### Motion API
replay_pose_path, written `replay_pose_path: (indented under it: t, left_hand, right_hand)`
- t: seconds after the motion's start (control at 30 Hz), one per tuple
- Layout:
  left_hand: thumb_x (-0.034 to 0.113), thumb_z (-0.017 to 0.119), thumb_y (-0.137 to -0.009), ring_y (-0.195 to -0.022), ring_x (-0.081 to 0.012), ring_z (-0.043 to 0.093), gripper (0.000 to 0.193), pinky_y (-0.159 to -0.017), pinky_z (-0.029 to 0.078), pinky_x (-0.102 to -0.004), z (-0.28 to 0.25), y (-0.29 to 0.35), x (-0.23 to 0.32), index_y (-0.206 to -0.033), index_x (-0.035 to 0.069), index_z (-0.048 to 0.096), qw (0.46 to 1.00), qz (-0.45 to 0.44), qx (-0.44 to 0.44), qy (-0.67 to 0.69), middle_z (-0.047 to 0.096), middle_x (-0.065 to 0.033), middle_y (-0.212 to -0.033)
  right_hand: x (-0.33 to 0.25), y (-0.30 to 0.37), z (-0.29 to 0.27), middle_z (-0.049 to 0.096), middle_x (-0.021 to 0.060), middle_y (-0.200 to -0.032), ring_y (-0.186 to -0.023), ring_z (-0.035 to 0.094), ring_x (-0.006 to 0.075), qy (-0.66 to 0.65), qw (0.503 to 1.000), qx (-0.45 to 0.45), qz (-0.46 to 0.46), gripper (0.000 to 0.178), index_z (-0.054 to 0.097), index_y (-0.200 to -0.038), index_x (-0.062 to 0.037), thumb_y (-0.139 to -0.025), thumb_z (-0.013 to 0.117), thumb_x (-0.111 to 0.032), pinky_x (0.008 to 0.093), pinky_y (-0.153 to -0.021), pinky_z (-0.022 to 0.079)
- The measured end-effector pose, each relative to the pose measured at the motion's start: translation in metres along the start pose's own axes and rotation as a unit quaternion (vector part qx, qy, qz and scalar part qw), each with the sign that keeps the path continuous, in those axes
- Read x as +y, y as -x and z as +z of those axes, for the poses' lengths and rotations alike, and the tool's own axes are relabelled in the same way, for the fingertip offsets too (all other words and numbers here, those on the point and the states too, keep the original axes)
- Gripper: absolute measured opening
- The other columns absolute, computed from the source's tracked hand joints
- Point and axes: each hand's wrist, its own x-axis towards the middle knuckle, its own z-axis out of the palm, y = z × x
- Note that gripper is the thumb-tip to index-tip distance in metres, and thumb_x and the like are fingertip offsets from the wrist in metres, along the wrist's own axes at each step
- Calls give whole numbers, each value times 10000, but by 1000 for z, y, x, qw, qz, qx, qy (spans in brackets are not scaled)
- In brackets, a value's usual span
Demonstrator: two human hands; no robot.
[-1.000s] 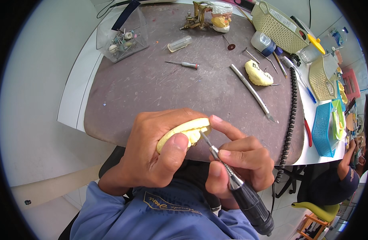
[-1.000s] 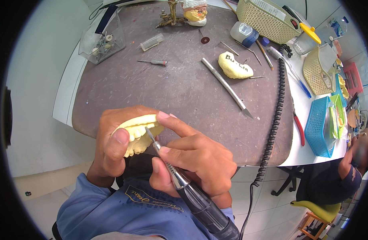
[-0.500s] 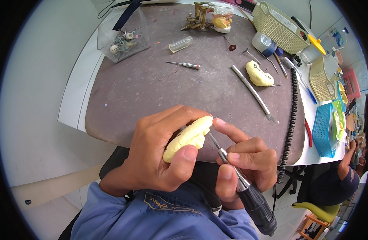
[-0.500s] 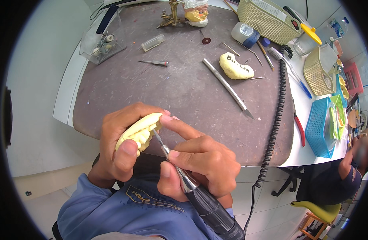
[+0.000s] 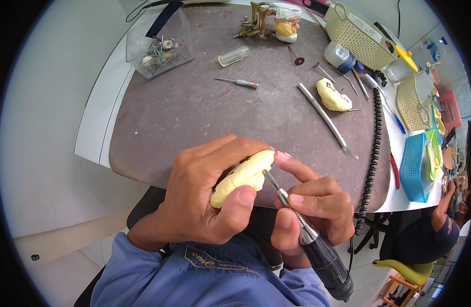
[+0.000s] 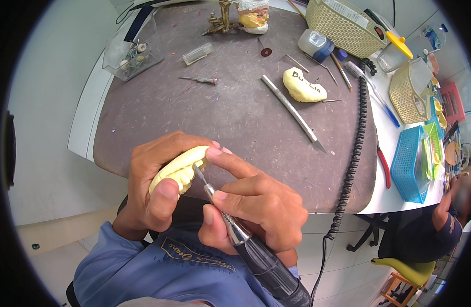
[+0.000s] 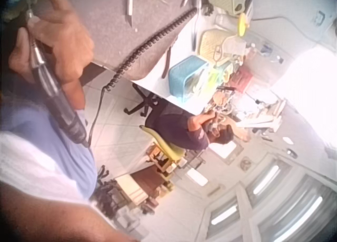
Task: The person selects a rotary tool bit from a container and attaches it to a handpiece, then uses the tool to refine and smooth the edges of a yellow dental mold.
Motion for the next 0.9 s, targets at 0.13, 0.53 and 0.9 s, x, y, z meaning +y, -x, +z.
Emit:
replay_pose_path:
  t: [0.13, 0.53, 0.9]
  left_hand:
    - [504, 467, -848, -768, -236, 655, 641, -674, 488, -332, -1, 0, 0, -1033, -71, 681, 1000, -9, -5, 0, 696, -182, -902]
    - [286, 574, -838, -627, -281, 610, 378, -576, 485, -362, -1, -2, -14, -1047, -13, 674, 996, 86, 2, 27, 625, -148, -757]
    - [279, 563, -834, -654, -277, 630, 384, -592, 496, -356, -1, -1, -11, -1051, -15, 684, 997, 64, -1, 48, 638, -150, -772]
  right_hand:
    - [0, 0, 0, 663, 145, -694, -885, 734, 440, 2, 1000, 5, -4, 216, 610, -833, 25, -743, 807, 17, 547, -856, 600]
    - [2, 0, 1, 659, 143, -686, -856, 745, 399, -4, 1000, 9, -11, 195, 618, -832, 38, -741, 791, 33, 540, -864, 601]
    - [1, -2, 2, 656, 146, -686, -746, 744, 311, -1, 1000, 14, -23, 168, 621, -817, 56, -740, 771, 51, 555, -853, 609]
